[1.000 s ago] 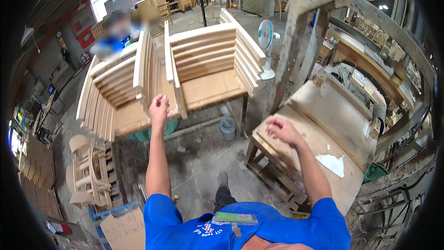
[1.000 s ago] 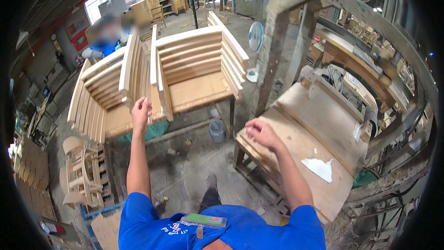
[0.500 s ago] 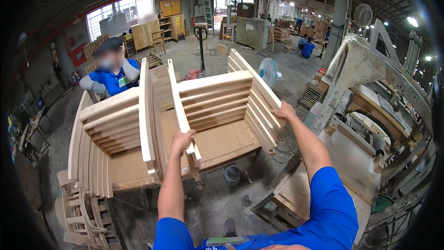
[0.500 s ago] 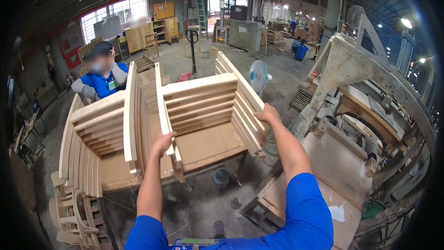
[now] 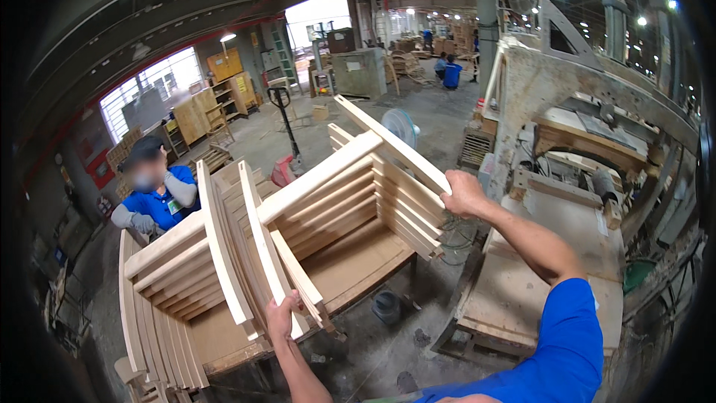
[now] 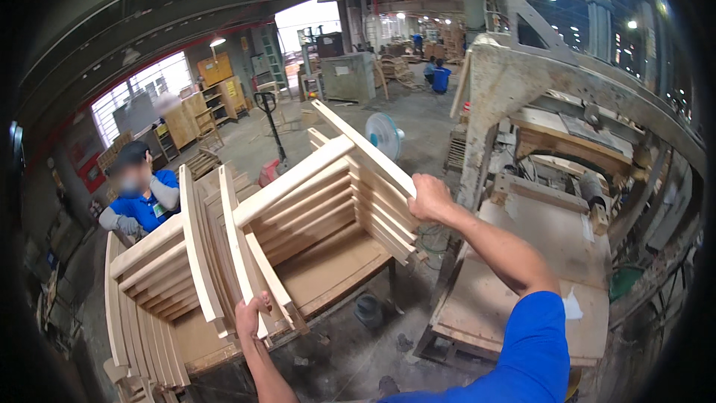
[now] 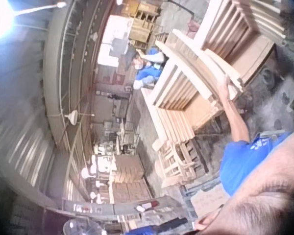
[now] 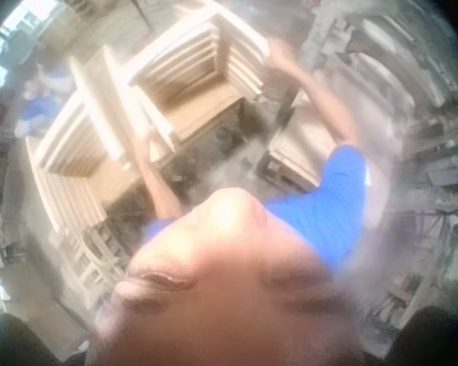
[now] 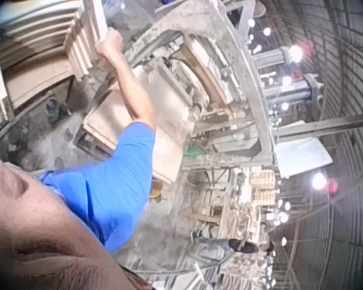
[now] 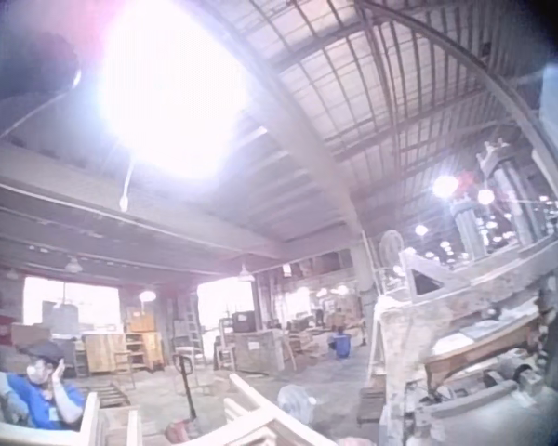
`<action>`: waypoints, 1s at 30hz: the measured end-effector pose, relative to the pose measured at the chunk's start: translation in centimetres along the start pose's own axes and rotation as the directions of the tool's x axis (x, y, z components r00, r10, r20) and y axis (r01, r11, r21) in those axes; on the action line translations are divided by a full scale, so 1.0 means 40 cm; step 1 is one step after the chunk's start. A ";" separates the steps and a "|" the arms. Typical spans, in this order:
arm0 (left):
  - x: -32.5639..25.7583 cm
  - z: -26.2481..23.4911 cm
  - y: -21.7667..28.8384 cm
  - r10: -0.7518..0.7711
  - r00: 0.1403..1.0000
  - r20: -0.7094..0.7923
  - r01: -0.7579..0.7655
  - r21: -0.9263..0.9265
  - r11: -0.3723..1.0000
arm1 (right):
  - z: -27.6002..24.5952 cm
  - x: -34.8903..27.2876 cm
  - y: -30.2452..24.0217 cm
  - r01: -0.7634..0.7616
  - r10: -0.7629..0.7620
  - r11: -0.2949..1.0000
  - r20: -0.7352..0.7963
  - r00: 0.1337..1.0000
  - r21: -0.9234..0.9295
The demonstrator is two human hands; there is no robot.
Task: The person repeatedly picks up unfinished wooden chair frames and seat panels, aligns the seat onto the frame, and places the assembled chair onto a roller conveyor. The cycle repeats with multiple chairs in a factory setting.
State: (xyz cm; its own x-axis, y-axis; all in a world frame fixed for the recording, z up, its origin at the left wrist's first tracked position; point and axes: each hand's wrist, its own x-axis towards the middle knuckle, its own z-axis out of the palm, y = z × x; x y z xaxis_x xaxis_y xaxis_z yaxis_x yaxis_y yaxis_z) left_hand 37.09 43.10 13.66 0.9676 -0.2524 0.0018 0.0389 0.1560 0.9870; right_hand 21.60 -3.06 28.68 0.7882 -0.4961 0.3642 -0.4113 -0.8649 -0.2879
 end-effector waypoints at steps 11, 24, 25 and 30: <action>-0.353 0.109 -0.066 0.125 0.991 0.048 -0.110 -0.236 0.965 | -0.417 -0.418 -0.037 0.154 -0.173 0.984 -0.315 0.933 -0.085; -0.763 0.304 -0.090 -0.117 0.984 0.136 0.156 -0.323 0.933 | -0.544 -1.349 0.252 -0.006 0.244 0.934 -0.628 0.739 0.356; -0.805 0.316 -0.135 -0.104 0.981 0.165 0.152 -0.309 0.939 | -0.532 -1.410 0.268 -0.128 0.341 0.914 -0.556 0.758 0.385; -0.977 0.381 -0.243 0.072 0.935 0.346 -0.024 -0.141 0.990 | -0.459 -1.666 0.356 -0.460 0.751 0.644 -0.392 0.531 0.611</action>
State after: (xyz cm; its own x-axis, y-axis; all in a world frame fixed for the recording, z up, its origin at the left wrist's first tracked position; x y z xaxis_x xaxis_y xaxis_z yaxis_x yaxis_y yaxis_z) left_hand -4.89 36.88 6.43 0.8215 -0.5556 0.1283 0.0509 0.2955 0.9540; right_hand -45.17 16.26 16.57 -0.0702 -0.9433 0.3244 -0.3474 -0.2818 -0.8944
